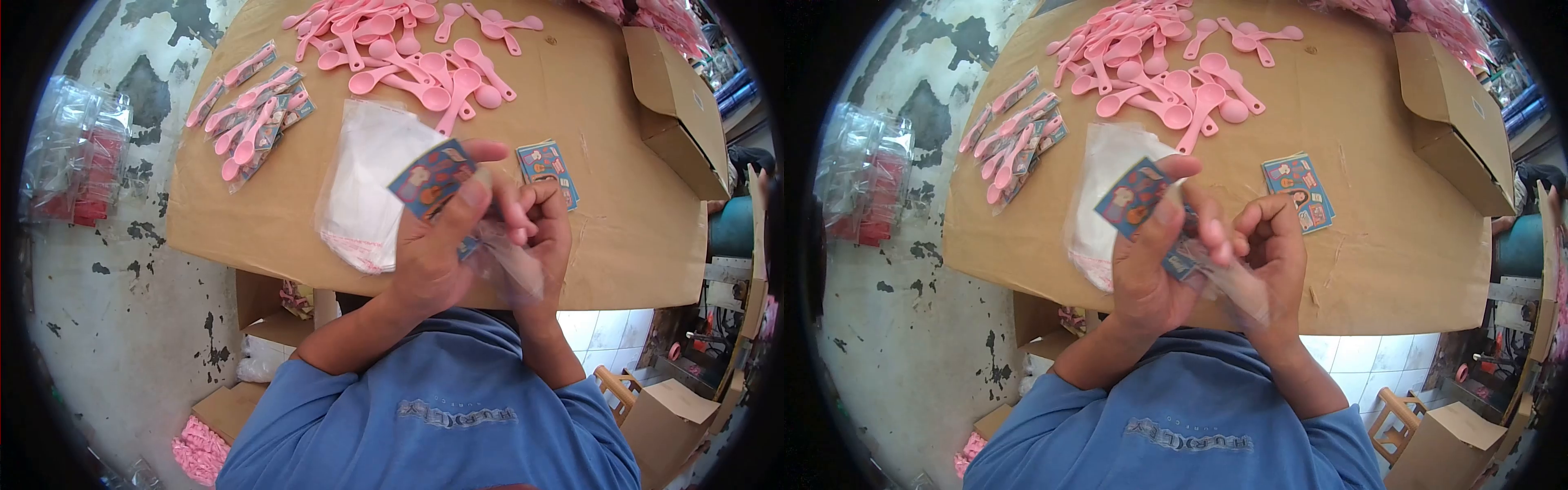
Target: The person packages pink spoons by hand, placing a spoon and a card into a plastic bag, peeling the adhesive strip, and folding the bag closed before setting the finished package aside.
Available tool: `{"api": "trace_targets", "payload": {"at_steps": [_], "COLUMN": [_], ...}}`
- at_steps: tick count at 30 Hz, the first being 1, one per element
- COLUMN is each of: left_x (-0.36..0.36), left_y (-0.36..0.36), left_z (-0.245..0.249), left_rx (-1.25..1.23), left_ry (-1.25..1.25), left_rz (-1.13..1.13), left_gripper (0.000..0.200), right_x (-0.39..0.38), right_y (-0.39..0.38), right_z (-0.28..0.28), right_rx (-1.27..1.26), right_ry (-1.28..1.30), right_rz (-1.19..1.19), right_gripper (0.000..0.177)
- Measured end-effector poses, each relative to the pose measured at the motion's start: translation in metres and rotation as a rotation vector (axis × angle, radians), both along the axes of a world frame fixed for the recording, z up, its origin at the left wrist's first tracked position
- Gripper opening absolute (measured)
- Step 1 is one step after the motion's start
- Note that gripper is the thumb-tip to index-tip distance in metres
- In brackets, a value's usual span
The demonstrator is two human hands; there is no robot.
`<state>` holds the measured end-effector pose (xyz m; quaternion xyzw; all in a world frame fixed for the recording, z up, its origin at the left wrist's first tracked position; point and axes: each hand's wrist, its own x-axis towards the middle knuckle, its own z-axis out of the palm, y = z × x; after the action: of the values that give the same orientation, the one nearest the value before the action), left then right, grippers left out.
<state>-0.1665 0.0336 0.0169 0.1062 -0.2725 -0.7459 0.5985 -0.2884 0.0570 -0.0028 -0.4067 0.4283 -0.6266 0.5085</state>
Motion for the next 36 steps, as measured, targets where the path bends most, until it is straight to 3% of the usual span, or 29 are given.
{"api": "trace_targets", "payload": {"at_steps": [6, 8, 10, 13, 16, 18, 20, 22, 25, 28, 31, 34, 36], "left_x": [0.056, 0.076, 0.082, 0.08, 0.066, 0.058, 0.05, 0.045, 0.052, 0.06, 0.061, 0.055, 0.05], "left_y": [-0.032, -0.034, -0.029, -0.019, -0.009, 0.0, 0.013, 0.022, 0.03, 0.032, 0.028, 0.024, 0.024], "left_z": [-0.001, -0.003, -0.003, -0.005, -0.007, -0.007, -0.002, 0.001, 0.003, -0.001, -0.007, -0.015, -0.015], "left_rx": [0.03, 0.05, 0.048, 0.046, 0.03, 0.019, 0.053, 0.048, -0.017, -0.009, 0.018, 0.019, 0.032], "left_ry": [0.051, 0.045, 0.032, 0.005, -0.101, -0.16, -0.195, -0.227, -0.29, -0.311, -0.319, -0.296, -0.29], "left_rz": [0.295, 0.378, 0.392, 0.35, 0.285, 0.245, 0.198, 0.143, 0.13, 0.154, 0.165, 0.101, 0.051], "left_gripper": [0.035, 0.035, 0.033, 0.032, 0.03, 0.03, 0.03, 0.03, 0.03, 0.029, 0.03, 0.031, 0.03], "right_x": [-0.049, -0.076, -0.106, -0.118, -0.11, -0.092, -0.088, -0.069, -0.058, -0.076, -0.092, -0.106, -0.116], "right_y": [0.002, 0.0, -0.012, -0.052, -0.101, -0.135, -0.188, -0.235, -0.303, -0.315, -0.28, -0.241, -0.21], "right_z": [0.041, 0.063, 0.076, 0.098, 0.084, 0.089, 0.061, 0.05, 0.007, -0.02, -0.013, -0.002, 0.013], "right_rx": [-0.016, 0.107, 0.009, 0.075, -0.501, -0.195, -0.556, -0.482, -0.388, -0.564, -0.592, -0.503, -0.308], "right_ry": [0.417, 0.118, -0.108, 0.769, 1.578, 1.292, 1.413, 1.31, 1.417, 1.464, 1.284, 1.153, 1.008], "right_rz": [0.24, 0.37, 0.583, 0.406, 0.069, 0.303, 0.292, 0.363, 0.3, 0.295, 0.341, 0.41, 0.499], "right_gripper": [0.025, 0.019, 0.019, 0.023, 0.031, 0.038, 0.048, 0.052, 0.052, 0.052, 0.05, 0.046, 0.045]}}
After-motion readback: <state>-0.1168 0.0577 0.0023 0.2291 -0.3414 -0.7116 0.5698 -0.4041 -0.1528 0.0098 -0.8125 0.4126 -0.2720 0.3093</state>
